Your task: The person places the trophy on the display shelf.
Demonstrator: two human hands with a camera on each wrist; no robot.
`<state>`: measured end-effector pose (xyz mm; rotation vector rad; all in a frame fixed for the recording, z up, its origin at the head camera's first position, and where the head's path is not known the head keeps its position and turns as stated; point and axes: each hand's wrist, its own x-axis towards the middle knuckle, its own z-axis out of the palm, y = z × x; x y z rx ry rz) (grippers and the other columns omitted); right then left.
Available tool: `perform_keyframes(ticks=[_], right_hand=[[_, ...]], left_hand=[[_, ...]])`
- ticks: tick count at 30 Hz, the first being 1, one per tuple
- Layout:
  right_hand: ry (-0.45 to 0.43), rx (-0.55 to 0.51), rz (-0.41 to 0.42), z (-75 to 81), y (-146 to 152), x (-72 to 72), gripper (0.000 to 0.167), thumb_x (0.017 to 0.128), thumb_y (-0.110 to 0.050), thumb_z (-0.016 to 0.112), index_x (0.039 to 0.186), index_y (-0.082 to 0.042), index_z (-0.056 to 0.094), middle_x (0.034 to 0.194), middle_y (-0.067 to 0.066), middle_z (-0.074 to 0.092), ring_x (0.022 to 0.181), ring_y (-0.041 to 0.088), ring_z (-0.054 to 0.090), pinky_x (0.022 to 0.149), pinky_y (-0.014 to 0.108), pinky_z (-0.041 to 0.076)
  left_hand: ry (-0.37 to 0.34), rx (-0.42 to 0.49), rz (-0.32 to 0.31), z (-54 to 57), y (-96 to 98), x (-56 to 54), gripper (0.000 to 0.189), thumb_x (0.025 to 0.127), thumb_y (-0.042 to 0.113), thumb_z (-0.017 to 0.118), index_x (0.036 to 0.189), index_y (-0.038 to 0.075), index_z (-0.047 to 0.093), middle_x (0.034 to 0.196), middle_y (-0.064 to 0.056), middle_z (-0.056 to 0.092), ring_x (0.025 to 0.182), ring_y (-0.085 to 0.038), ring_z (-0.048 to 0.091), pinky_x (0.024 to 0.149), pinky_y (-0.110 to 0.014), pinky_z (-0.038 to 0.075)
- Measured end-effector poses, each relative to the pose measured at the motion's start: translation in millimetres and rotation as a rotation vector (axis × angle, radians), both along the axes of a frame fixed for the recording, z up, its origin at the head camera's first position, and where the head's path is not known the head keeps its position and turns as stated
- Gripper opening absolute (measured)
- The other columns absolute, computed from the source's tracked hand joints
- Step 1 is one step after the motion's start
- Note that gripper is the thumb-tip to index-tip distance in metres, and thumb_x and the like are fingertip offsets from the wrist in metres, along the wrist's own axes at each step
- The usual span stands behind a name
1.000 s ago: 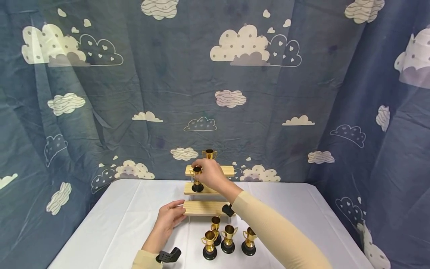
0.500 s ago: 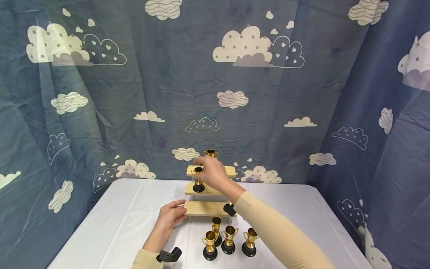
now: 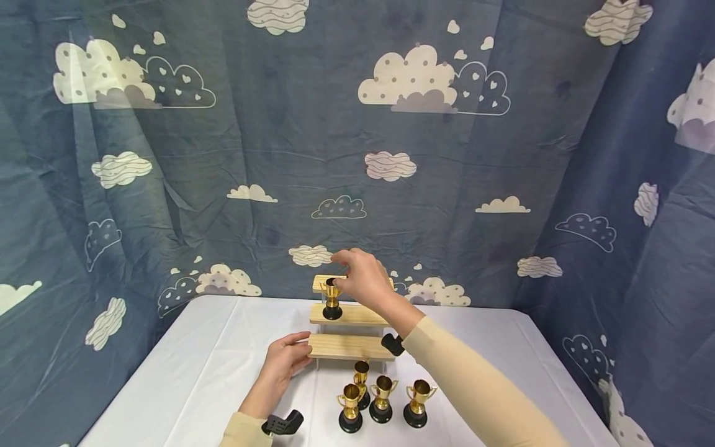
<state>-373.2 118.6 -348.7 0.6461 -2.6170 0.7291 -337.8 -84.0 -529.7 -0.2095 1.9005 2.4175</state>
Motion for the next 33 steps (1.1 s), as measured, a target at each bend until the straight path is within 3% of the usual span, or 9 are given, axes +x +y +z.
perform_keyframes(ticks=[4, 8, 18, 33], right_hand=[[0.007, -0.007, 0.0, 5.5, 7, 4.8, 0.044, 0.083, -0.017, 0.083, 0.125, -0.023, 0.069, 0.112, 0.001, 0.066, 0.097, 0.023, 0.066, 0.074, 0.039, 0.056], [0.011, -0.004, -0.005, 8.1, 14, 9.5, 0.045, 0.084, -0.017, 0.083, 0.127, -0.022, 0.069, 0.116, 0.005, 0.067, 0.095, 0.02, 0.065, 0.075, 0.039, 0.056], [0.009, 0.003, -0.038, 6.2, 36, 21.6, 0.048, 0.084, -0.02, 0.083, 0.129, -0.019, 0.068, 0.115, -0.002, 0.066, 0.1, 0.021, 0.065, 0.078, 0.04, 0.057], [0.001, 0.013, -0.046, -4.4, 60, 41.4, 0.044, 0.085, -0.023, 0.082, 0.126, -0.02, 0.069, 0.114, 0.003, 0.067, 0.099, 0.025, 0.066, 0.079, 0.042, 0.055]], left_hand=[[-0.004, 0.0, 0.01, -1.5, 1.3, -1.9, 0.048, 0.082, -0.009, 0.068, 0.13, -0.009, 0.061, 0.105, -0.018, 0.065, 0.085, -0.019, 0.07, 0.08, -0.037, 0.06], [-0.002, 0.001, 0.017, -3.9, 1.1, -3.1, 0.048, 0.082, -0.009, 0.067, 0.129, -0.009, 0.061, 0.104, -0.017, 0.066, 0.084, -0.019, 0.07, 0.08, -0.036, 0.06], [-0.002, -0.006, 0.021, -4.6, 2.1, -2.1, 0.047, 0.081, -0.01, 0.068, 0.127, -0.008, 0.063, 0.104, -0.017, 0.067, 0.083, -0.018, 0.07, 0.078, -0.035, 0.061], [0.006, -0.008, 0.023, -4.4, 3.1, -0.8, 0.048, 0.081, -0.009, 0.069, 0.129, -0.009, 0.061, 0.103, -0.017, 0.066, 0.083, -0.019, 0.071, 0.078, -0.035, 0.061]])
